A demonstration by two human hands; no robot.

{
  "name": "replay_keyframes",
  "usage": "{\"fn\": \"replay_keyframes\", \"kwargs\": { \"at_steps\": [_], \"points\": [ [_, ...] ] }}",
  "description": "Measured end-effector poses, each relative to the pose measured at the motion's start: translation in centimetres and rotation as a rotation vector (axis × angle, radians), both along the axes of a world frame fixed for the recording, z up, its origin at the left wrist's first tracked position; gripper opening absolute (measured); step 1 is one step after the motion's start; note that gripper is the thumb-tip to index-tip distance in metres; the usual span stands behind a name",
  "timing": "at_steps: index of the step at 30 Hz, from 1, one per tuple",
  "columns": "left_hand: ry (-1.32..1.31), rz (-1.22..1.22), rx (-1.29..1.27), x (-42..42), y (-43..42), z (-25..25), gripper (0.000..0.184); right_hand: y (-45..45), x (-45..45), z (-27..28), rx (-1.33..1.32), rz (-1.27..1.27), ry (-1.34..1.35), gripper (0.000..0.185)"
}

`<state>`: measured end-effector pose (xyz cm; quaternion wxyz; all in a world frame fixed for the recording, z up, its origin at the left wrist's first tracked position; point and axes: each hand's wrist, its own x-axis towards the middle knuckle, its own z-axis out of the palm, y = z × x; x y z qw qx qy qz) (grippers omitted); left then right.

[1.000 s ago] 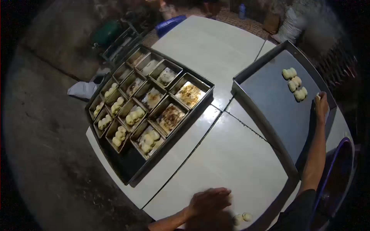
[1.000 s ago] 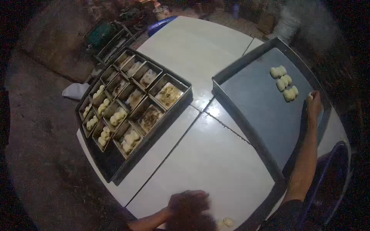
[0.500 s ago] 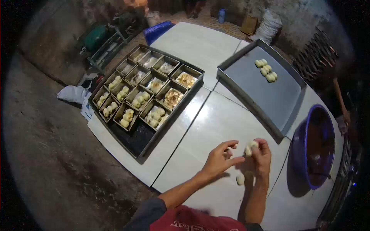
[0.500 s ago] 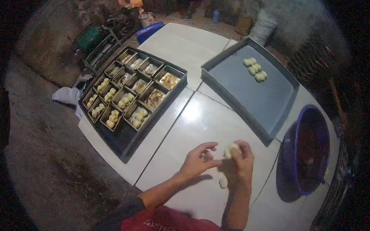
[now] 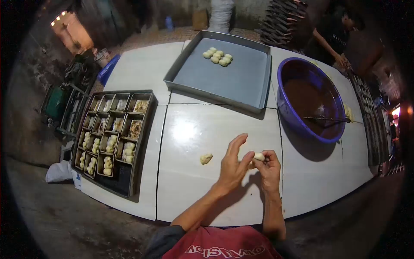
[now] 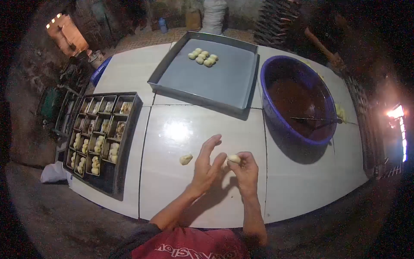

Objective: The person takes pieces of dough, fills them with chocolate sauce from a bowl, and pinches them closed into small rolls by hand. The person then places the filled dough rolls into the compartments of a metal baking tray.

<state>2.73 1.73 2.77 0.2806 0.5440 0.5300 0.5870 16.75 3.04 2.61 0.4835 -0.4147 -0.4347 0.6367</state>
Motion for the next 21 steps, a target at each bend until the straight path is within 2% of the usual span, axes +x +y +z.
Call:
{"fn": "replay_keyframes", "kwargs": {
  "at_steps": [1,2,4,5,6,9,12,13,14,15,16,17,18,21],
  "points": [
    [-0.024,0.064,0.141,1.3,0.7,-0.3,0.051,-0.2,0.1,0.3,0.045,-0.044,0.036,0.022],
    [-0.143,-0.03,0.169,2.8,1.0,-0.6,0.055,-0.4,0.3,0.4,0.089,-0.088,0.071,0.022],
    [-0.387,-0.213,0.218,5.3,1.1,-1.1,0.063,-0.6,0.6,1.4,-0.026,-0.093,0.221,0.022],
    [-0.193,-0.224,0.3,5.5,1.7,-2.3,0.075,-0.7,0.7,2.2,-0.061,-0.099,0.316,0.022],
    [-0.384,-0.233,0.255,6.6,1.8,-2.9,0.086,-0.8,0.8,3.3,-0.098,-0.112,0.41,0.022],
    [-0.578,-0.315,0.036,8.7,2.0,-4.3,0.105,0.9,2.4,3.6,-0.153,0.028,0.489,0.023],
    [-0.483,-0.394,-0.048,8.4,3.0,-3.3,0.103,4.2,5.2,4.3,-0.109,0.058,0.393,0.021],
    [-0.542,-0.464,-0.207,8.0,2.8,-2.9,0.099,6.1,5.5,4.3,0.005,-0.033,0.374,0.02],
    [-0.591,-0.527,-0.363,7.4,2.5,-2.5,0.095,8.4,7.3,4.7,0.092,-0.126,0.263,0.02],
    [-0.567,-0.508,-0.409,6.7,2.1,-1.9,0.083,10.9,9.8,5.3,0.149,-0.175,-0.036,0.022],
    [-0.539,-0.482,-0.459,6.1,2.0,-1.7,0.072,13.3,11.1,6.1,0.214,-0.205,-0.13,0.02],
    [-0.429,-0.421,-0.422,5.5,2.0,-2.4,0.055,15.9,13.1,6.2,0.224,-0.246,-0.422,0.02],
    [-0.46,-0.353,-0.461,5.0,2.0,-2.5,0.046,18.4,15.0,5.5,0.254,-0.15,-0.573,0.022],
    [-0.396,-0.223,-0.44,3.5,2.6,-2.9,0.037,23.2,18.2,2.1,0.145,0.207,-1.166,0.024]
  ]
}}
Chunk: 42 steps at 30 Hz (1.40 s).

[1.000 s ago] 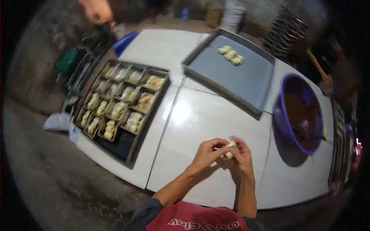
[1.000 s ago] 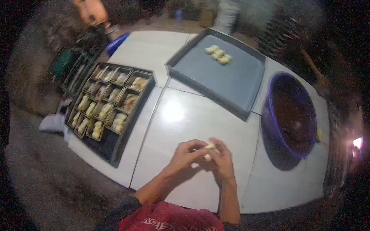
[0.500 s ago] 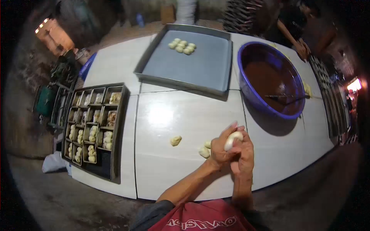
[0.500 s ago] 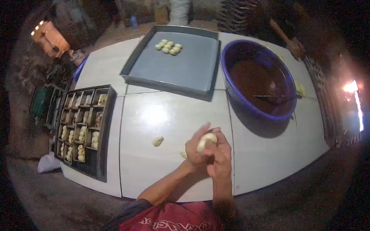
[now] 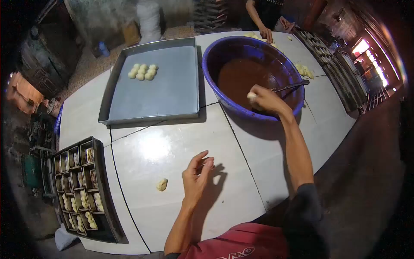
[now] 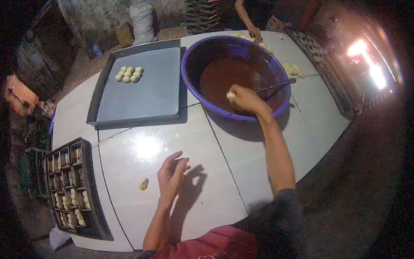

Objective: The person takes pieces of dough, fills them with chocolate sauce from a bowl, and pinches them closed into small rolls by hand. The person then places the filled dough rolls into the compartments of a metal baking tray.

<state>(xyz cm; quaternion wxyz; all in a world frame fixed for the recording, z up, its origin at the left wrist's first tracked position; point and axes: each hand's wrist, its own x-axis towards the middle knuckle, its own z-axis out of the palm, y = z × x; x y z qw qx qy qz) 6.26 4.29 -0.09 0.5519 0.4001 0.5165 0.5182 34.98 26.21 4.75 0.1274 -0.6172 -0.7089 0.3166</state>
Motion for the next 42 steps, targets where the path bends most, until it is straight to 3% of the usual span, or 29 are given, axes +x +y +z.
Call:
{"fn": "replay_keyframes", "kwargs": {
  "at_steps": [2,5,6,9,10,13,18,21,24,27,29,32,35,37,39,42],
  "points": [
    [0.044,-0.017,-0.03,-0.5,0.1,1.1,0.036,1.0,0.9,-2.2,-0.081,0.228,-0.369,0.024],
    [0.091,-0.051,-0.013,-1.0,0.1,0.6,0.035,2.0,1.6,-2.4,-0.203,0.307,-0.36,0.026],
    [0.089,-0.062,-0.033,-1.0,0.0,0.6,0.034,1.2,0.5,0.2,-0.383,0.175,-0.187,0.03],
    [0.089,-0.094,-0.011,-0.4,-0.1,-0.2,0.033,0.8,1.4,-1.5,-0.121,0.319,-0.183,0.028],
    [0.112,-0.124,-0.024,-0.2,0.1,0.3,0.034,0.7,0.9,-1.2,-0.12,0.24,-0.187,0.02],
    [0.106,-0.206,-0.01,0.8,0.8,1.1,0.033,-1.1,-0.2,2.0,-0.306,-0.073,0.541,0.015],
    [-0.088,-0.294,0.008,4.1,3.2,1.9,0.041,-5.8,-3.6,4.4,-0.216,-0.128,1.087,0.017],
    [-0.348,-0.309,-0.023,5.4,3.9,2.8,0.049,-9.0,-6.7,2.4,-0.212,-0.164,1.371,0.016],
    [-0.604,-0.232,-0.14,5.1,3.1,2.7,0.051,-11.7,-8.7,-0.7,-0.283,-0.159,1.478,0.014],
    [-0.611,-0.222,-0.192,3.3,1.6,1.7,0.05,-14.3,-10.5,-1.7,-0.305,-0.219,1.433,0.016],
    [-0.744,-0.109,-0.256,2.2,0.8,2.1,0.037,-15.3,-10.9,-3.1,-0.39,-0.223,1.492,0.02],
    [-0.702,0.105,-0.241,0.7,0.4,-1.3,0.023,-16.4,-11.0,-4.4,-0.385,-0.032,1.631,0.03],
    [-0.624,0.229,-0.239,-0.6,0.1,-0.6,0.021,-18.0,-12.2,-5.8,-0.259,-0.09,1.362,0.043],
    [-0.566,0.242,-0.232,-0.9,-0.3,-0.8,0.024,-20.0,-15.1,-4.7,-0.022,-0.063,1.048,0.059],
    [-0.508,0.243,-0.144,-0.8,-0.3,-0.8,0.03,-20.4,-16.1,-4.9,0.402,0.037,0.527,0.053],
    [-0.391,0.212,-0.101,-1.1,-0.7,-0.8,0.032,-21.1,-17.2,-5.5,0.49,-0.015,0.549,0.029]
  ]
}}
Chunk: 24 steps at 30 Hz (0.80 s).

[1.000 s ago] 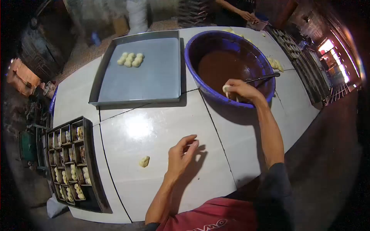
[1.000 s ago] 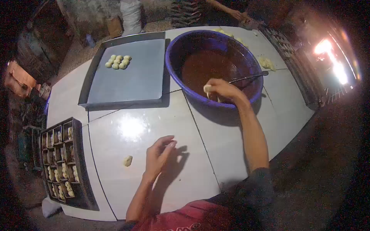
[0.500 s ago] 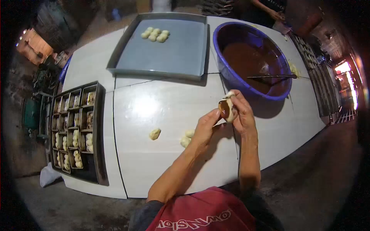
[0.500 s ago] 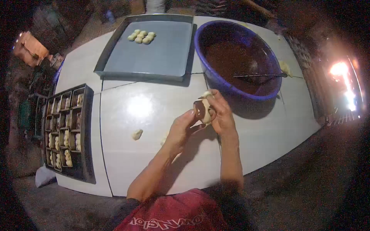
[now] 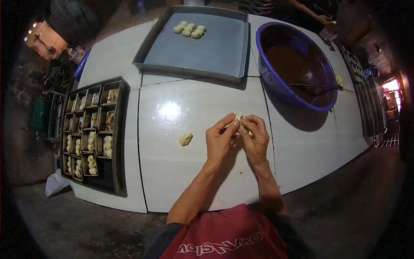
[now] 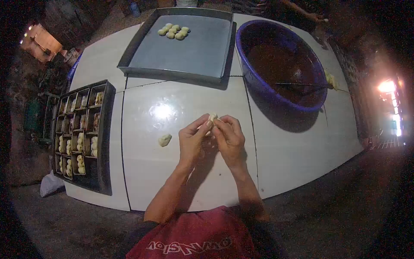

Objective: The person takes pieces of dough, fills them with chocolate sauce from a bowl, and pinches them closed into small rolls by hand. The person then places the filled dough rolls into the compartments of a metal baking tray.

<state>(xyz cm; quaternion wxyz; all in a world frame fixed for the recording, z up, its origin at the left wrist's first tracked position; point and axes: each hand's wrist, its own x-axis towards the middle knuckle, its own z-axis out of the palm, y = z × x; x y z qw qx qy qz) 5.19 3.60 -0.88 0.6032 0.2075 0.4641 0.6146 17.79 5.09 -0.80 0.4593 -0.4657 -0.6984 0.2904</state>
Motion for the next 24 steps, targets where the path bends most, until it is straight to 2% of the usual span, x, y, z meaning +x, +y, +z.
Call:
{"fn": "replay_keyframes", "kwargs": {
  "at_steps": [3,4,7,8,11,12,15,19,23,24],
  "points": [
    [0.15,-0.028,0.043,-0.3,0.2,0.2,0.036,0.7,0.0,-0.8,0.084,-0.057,-0.072,0.017],
    [-0.015,-0.068,0.033,-0.3,0.3,0.6,0.034,0.9,0.1,-0.9,0.101,-0.073,-0.105,0.015],
    [0.041,-0.163,-0.048,-1.5,1.2,1.9,0.032,0.6,-0.5,0.5,-0.331,-0.049,0.185,0.016],
    [0.076,-0.223,-0.118,-2.2,1.4,2.5,0.037,0.5,-0.3,0.4,-0.369,-0.003,0.253,0.021],
    [0.074,-0.197,-0.093,-2.7,1.6,2.0,0.031,-0.2,-0.1,1.5,-0.457,0.142,0.459,0.024],
    [0.078,-0.192,-0.086,-2.8,1.4,2.1,0.031,0.0,0.2,0.9,-0.275,0.177,0.262,0.026],
    [0.127,-0.205,-0.057,-2.5,0.4,2.3,0.031,-0.1,0.6,0.3,-0.538,0.142,0.352,0.023],
    [0.023,-0.301,-0.125,-3.2,0.2,1.9,0.033,-0.5,0.4,1.6,-0.562,0.121,0.35,0.014],
    [-0.054,-0.335,-0.124,-4.9,0.9,-0.1,0.033,-1.0,0.5,2.4,-0.214,0.325,0.1,0.022],
    [-0.023,-0.327,-0.119,-5.0,0.8,0.3,0.032,-1.5,0.2,2.4,-0.273,0.317,0.108,0.029]
  ]
}}
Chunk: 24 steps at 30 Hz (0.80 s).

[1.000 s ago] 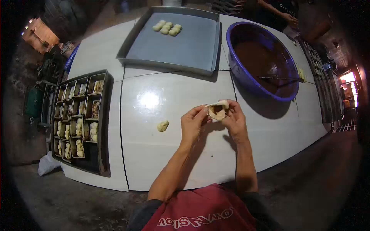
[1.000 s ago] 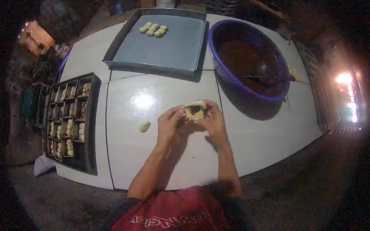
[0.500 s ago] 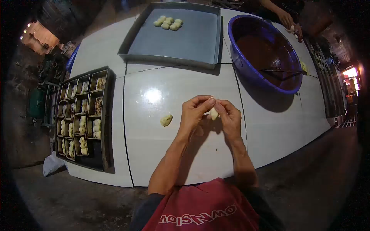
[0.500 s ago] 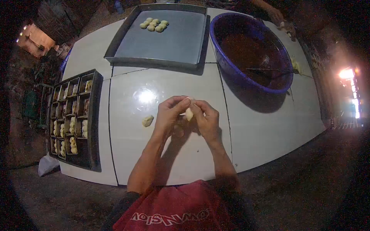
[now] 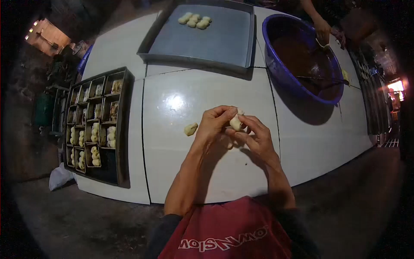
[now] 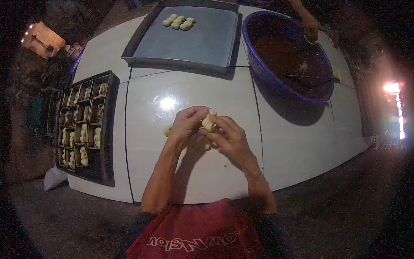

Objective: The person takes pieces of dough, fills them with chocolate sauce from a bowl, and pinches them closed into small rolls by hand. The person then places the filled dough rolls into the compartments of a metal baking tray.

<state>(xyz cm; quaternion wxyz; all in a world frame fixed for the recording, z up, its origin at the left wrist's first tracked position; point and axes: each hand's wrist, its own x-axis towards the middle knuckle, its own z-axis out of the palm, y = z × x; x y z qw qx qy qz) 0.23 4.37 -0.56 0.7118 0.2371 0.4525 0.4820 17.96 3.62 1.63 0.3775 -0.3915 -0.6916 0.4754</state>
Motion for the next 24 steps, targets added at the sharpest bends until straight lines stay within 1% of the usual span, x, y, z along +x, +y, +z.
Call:
{"fn": "replay_keyframes", "kwargs": {
  "at_steps": [2,3,4,5,6,7,9,10,13,14,17,18,19,21,22,24],
  "points": [
    [0.049,-0.021,0.018,0.0,-0.3,1.5,0.031,0.6,0.7,-1.6,0.027,-0.013,0.06,0.032],
    [0.079,-0.002,0.077,0.3,-0.7,1.8,0.031,1.1,0.8,-2.2,0.041,-0.021,0.091,0.033],
    [0.109,0.017,0.134,0.7,-1.0,2.0,0.031,1.4,0.9,-2.7,0.149,0.004,0.102,0.031],
    [0.141,0.036,0.19,0.8,-1.3,2.1,0.03,1.4,0.7,-2.9,0.188,-0.055,0.081,0.029],
    [0.097,0.051,0.177,0.6,-1.3,2.2,0.028,1.2,0.3,-2.9,0.226,-0.112,0.059,0.026],
    [0.116,0.038,0.179,0.5,-1.2,2.2,0.026,1.0,-0.3,-3.0,0.265,-0.168,0.035,0.024],
    [0.153,0.015,0.187,0.3,-1.0,2.4,0.023,0.4,-3.4,-2.7,0.21,-0.368,0.427,0.024],
    [0.134,-0.003,0.186,0.3,-1.2,1.7,0.02,0.5,-3.2,-2.9,0.262,-0.373,0.338,0.022],
    [0.157,-0.051,0.213,0.1,-1.6,0.7,0.022,0.7,-2.6,-4.1,0.391,-0.378,0.123,0.018],
    [0.199,-0.087,0.276,0.2,-1.9,0.9,0.026,1.0,-2.4,-4.4,0.432,-0.374,0.058,0.018],
    [0.013,-0.052,0.207,0.9,-2.5,1.4,0.028,1.2,-2.2,-4.9,0.451,-0.465,-0.047,0.017],
    [0.241,-0.12,0.253,0.4,-2.5,1.7,0.031,1.3,-1.9,-4.9,0.345,-0.41,-0.047,0.018],
    [0.204,-0.156,0.179,0.1,-2.4,1.1,0.034,1.1,-1.9,-4.7,0.281,-0.393,-0.072,0.018],
    [0.283,-0.108,0.182,0.0,-2.0,0.6,0.032,0.8,-1.9,-3.3,0.157,-0.353,-0.122,0.017],
    [0.274,-0.113,0.173,-0.2,-1.8,0.3,0.033,0.7,-2.0,-2.8,0.267,-0.343,-0.101,0.017],
    [0.259,-0.117,0.155,-0.5,-1.8,-0.1,0.036,-0.1,-1.9,-0.6,0.344,-0.222,-0.158,0.019]
  ]
}}
